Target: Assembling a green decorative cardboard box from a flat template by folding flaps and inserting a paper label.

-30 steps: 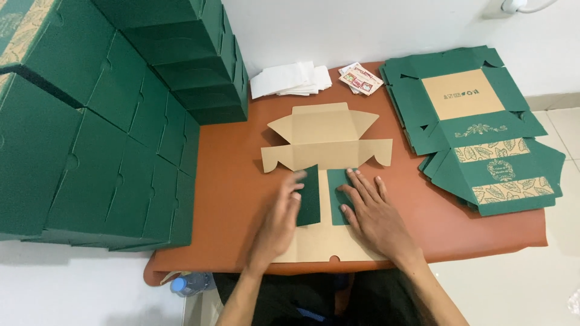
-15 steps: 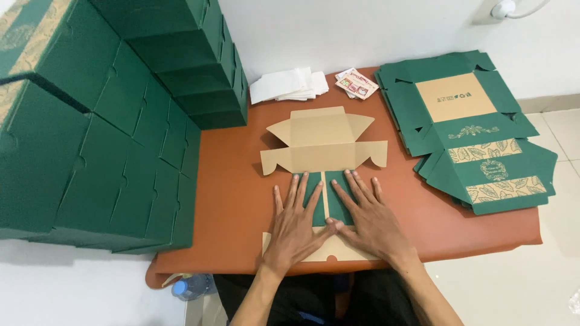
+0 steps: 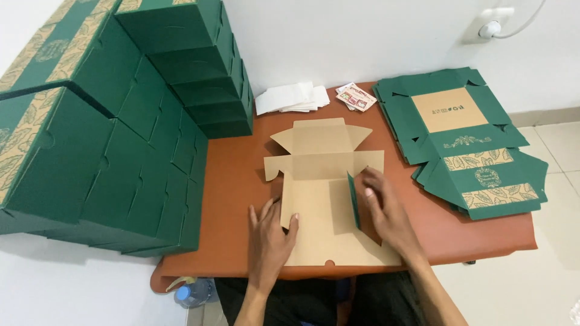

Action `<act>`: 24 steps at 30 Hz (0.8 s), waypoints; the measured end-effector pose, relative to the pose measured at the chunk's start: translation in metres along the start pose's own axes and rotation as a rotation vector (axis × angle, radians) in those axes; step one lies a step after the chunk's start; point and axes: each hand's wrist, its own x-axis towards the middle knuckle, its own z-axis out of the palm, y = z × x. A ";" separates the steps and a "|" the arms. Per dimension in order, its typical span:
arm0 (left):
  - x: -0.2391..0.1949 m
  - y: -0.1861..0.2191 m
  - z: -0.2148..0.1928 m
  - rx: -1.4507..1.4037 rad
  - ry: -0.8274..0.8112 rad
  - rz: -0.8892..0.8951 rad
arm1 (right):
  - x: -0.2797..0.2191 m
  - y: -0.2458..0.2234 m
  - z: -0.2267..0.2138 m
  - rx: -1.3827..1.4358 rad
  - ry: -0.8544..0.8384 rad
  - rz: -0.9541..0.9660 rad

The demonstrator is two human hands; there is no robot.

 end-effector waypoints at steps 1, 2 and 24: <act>0.000 -0.007 0.000 0.083 0.060 0.018 | 0.001 0.000 -0.002 0.030 0.031 0.073; 0.000 -0.012 -0.002 0.082 0.063 0.018 | 0.006 -0.004 -0.008 0.029 0.030 0.070; 0.016 -0.015 -0.030 -0.038 0.139 0.126 | 0.002 -0.016 -0.062 0.224 0.293 0.229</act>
